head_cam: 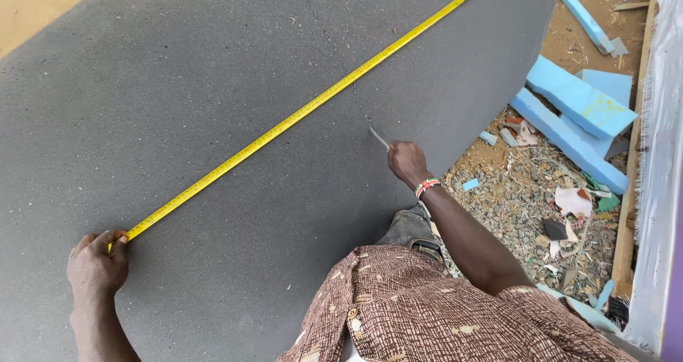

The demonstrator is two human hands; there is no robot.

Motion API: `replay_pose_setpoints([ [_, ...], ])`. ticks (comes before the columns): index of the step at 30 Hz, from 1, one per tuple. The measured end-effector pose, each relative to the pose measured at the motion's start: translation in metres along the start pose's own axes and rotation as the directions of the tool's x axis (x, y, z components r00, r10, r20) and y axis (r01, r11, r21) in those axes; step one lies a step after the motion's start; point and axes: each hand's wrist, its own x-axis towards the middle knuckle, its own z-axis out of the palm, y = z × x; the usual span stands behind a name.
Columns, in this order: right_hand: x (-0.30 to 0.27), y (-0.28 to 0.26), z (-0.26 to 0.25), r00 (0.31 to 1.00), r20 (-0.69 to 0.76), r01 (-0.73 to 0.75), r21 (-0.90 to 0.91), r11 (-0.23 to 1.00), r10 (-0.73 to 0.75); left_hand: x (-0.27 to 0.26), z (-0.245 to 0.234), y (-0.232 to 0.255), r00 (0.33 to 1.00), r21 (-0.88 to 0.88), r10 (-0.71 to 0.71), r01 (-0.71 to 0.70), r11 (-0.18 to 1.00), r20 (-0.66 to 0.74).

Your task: Measuring and cutting a large sheet of foam using a tape measure and a metal blade

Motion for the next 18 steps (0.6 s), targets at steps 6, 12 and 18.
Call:
replay_pose_setpoints([
  [6, -0.088, 0.061, 0.021, 0.991, 0.003, -0.131, -0.038, 0.991, 0.131, 0.003, 0.021, -0.018, 0.993, 0.047, 0.086, -0.083, 0.995, -0.083],
  [12, -0.114, 0.031, -0.014, 0.887, 0.06, -0.447, 0.361, 0.818, 0.458, 0.001, -0.011, -0.014, 0.993, 0.138, -0.004, -0.012, 0.99, 0.115],
  [18, -0.075, -0.027, -0.052, 0.833, 0.2, -0.514, 0.623, 0.589, 0.515, -0.007, -0.01, -0.008, 0.983, 0.207, 0.153, -0.172, 0.963, 0.105],
])
